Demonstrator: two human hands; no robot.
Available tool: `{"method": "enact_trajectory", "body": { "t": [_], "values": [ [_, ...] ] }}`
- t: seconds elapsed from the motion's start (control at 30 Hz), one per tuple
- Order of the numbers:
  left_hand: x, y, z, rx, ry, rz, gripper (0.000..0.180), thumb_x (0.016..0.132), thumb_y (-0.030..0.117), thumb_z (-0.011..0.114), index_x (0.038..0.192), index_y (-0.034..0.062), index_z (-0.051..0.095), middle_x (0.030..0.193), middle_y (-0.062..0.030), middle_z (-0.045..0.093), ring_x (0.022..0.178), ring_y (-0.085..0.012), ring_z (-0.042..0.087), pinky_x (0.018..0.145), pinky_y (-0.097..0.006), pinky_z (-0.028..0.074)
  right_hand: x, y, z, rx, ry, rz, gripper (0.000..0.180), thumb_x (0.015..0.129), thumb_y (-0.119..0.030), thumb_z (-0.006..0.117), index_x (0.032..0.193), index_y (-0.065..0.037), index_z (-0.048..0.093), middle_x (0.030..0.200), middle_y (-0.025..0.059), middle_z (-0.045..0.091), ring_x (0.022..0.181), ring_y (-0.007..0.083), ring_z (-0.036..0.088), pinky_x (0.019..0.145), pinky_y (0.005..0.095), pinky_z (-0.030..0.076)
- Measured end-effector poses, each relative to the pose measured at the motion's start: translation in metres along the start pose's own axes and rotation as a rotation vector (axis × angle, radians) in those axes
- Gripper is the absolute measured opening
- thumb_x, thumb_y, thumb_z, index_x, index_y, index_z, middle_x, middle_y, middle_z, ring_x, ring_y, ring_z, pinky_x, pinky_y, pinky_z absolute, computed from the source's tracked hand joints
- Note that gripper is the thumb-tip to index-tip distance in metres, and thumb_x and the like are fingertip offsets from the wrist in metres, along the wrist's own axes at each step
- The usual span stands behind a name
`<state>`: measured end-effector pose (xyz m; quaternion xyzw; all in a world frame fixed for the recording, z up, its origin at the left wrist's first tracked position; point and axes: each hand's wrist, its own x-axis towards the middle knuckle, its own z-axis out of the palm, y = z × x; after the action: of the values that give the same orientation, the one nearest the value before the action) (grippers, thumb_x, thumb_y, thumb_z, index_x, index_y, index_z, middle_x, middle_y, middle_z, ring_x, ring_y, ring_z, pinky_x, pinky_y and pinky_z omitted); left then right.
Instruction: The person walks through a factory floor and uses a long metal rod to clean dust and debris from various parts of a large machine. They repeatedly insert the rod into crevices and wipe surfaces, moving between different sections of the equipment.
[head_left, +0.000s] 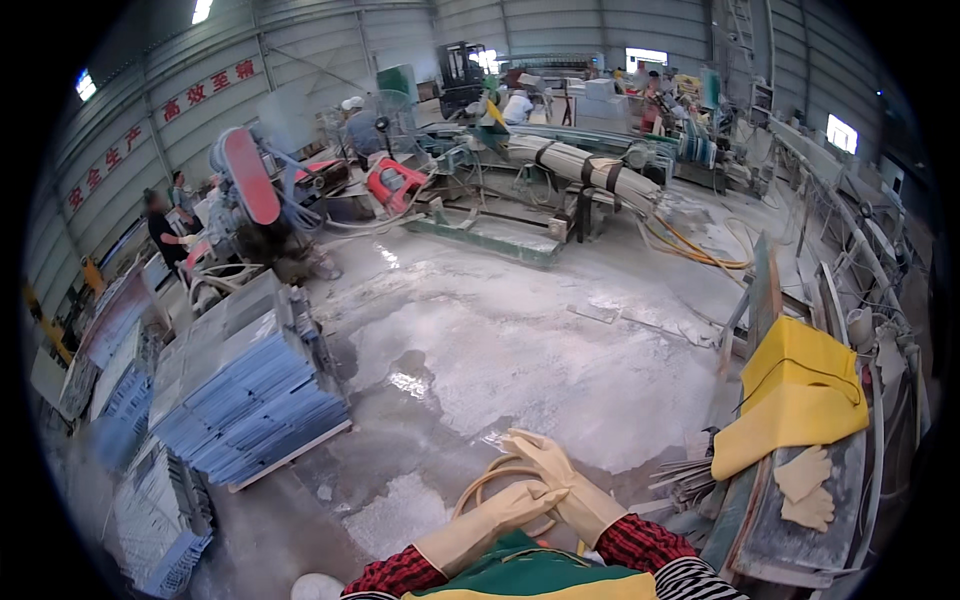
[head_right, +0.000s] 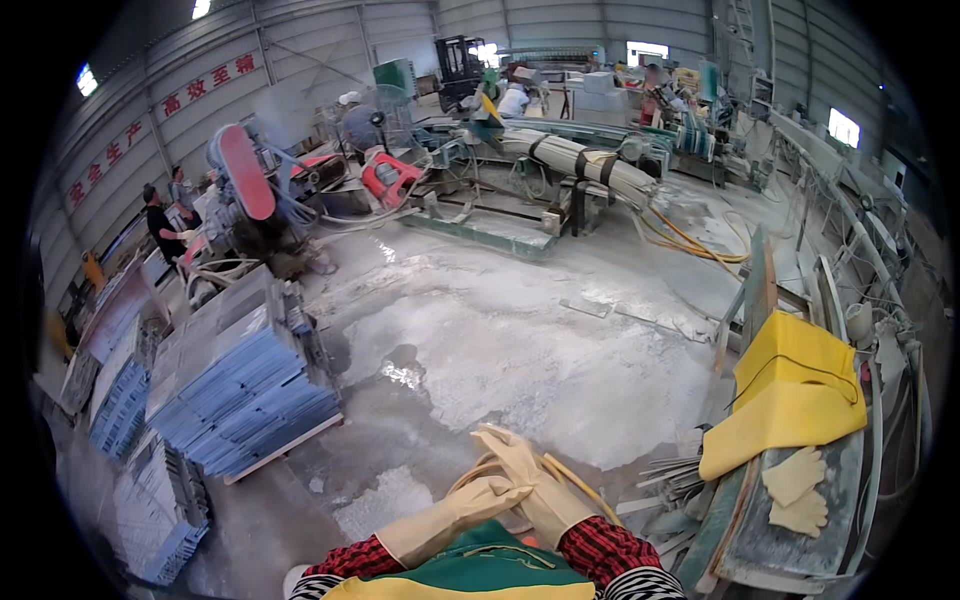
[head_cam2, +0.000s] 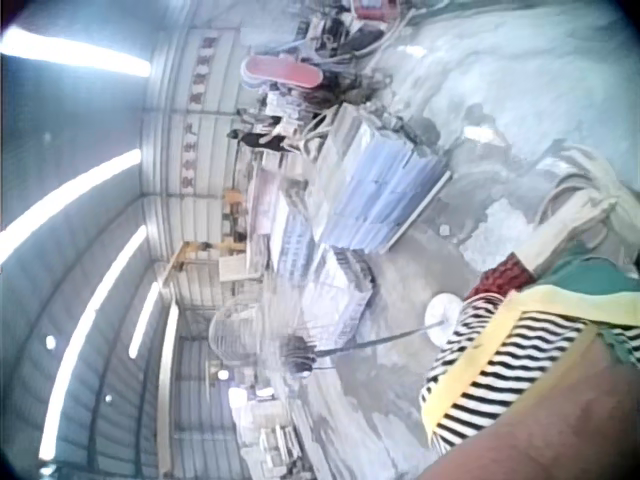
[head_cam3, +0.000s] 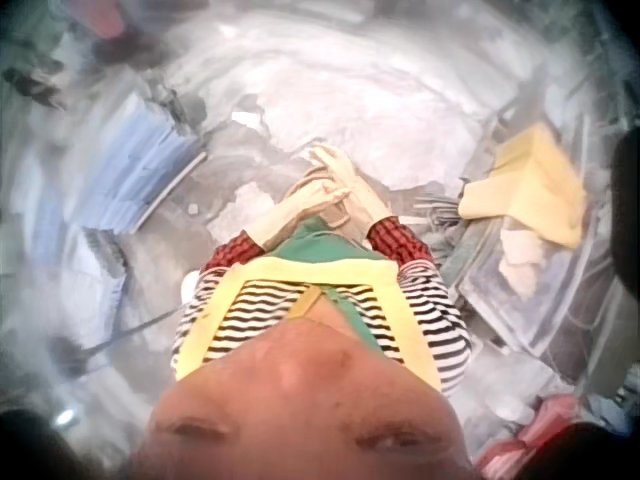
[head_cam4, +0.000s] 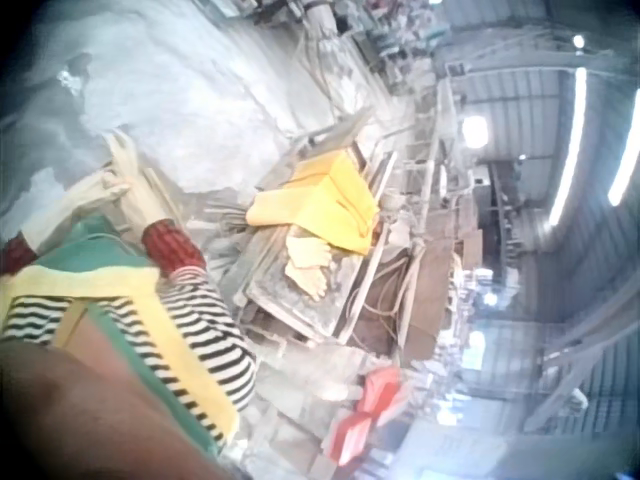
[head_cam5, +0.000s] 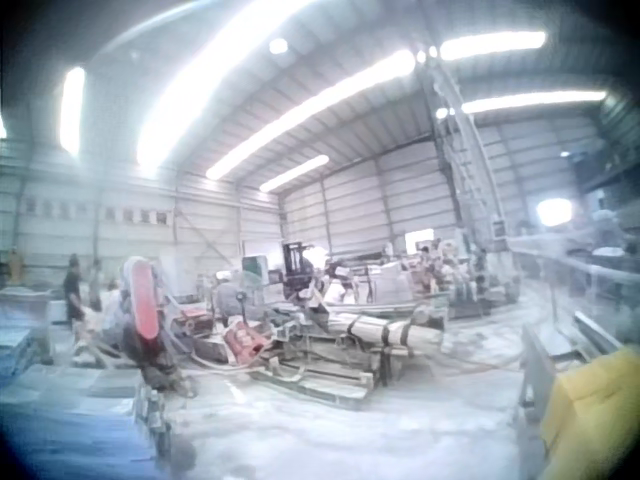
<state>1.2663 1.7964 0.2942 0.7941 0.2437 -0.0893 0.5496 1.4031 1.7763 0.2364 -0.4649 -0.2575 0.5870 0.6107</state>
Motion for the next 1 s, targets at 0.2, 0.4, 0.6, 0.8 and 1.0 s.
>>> {"method": "enact_trajectory", "body": {
  "t": [0.2,0.4,0.6,0.8,1.0],
  "values": [
    [0.127,0.024,-0.035,0.171,-0.222,0.164,0.055,0.101,0.051,0.045,0.106,0.0023,0.071,0.100,-0.0171,0.072,0.092,-0.0296,0.065,0.090,-0.037,0.047,0.050,-0.042,-0.095,0.029,0.195,-0.042,0.047,0.097,-0.019,0.065,0.137,0.002,0.053,0.133,0.0136,0.061,0.123,0.0229,0.058,0.101,0.0356,0.049],
    [0.289,0.064,-0.066,0.054,-0.612,0.290,0.053,0.101,0.049,0.050,0.094,0.0013,0.071,0.080,-0.0120,0.064,0.076,-0.0245,0.058,0.073,-0.034,0.046,0.098,-0.102,-0.208,-0.576,0.379,-0.632,0.045,0.096,-0.010,0.064,0.137,0.002,0.050,0.134,0.0148,0.058,0.122,0.0242,0.058,0.104,0.0367,0.047],
    [0.451,0.113,-0.144,-0.181,-0.776,0.324,0.052,0.102,0.048,0.050,0.089,0.0011,0.071,0.079,-0.0094,0.068,0.077,-0.0179,0.062,0.077,-0.030,0.049,0.232,-0.190,-0.307,0.155,0.570,-0.478,0.055,0.099,-0.009,0.058,0.148,-0.002,0.034,0.145,0.0191,0.047,0.128,0.0315,0.053,0.109,0.0403,0.042],
    [0.557,0.145,-0.215,-0.146,-0.911,0.160,0.053,0.102,0.049,0.050,0.094,0.0011,0.073,0.084,-0.0091,0.072,0.081,-0.0163,0.066,0.083,-0.029,0.050,0.317,-0.214,-0.373,-0.307,0.541,-0.441,0.063,0.106,-0.035,0.045,0.150,0.006,0.028,0.150,0.0215,0.042,0.132,0.0349,0.049,0.115,0.0407,0.033],
    [0.668,0.148,-0.226,-0.232,-0.833,0.088,0.054,0.102,0.049,0.049,0.093,0.0006,0.072,0.086,-0.0090,0.073,0.082,-0.0156,0.069,0.080,-0.028,0.054,0.345,-0.258,-0.459,0.043,0.770,-0.269,0.068,0.105,-0.047,0.042,0.136,0.014,0.047,0.133,0.0254,0.059,0.123,0.0359,0.059,0.111,0.0408,0.040]
  ]
}}
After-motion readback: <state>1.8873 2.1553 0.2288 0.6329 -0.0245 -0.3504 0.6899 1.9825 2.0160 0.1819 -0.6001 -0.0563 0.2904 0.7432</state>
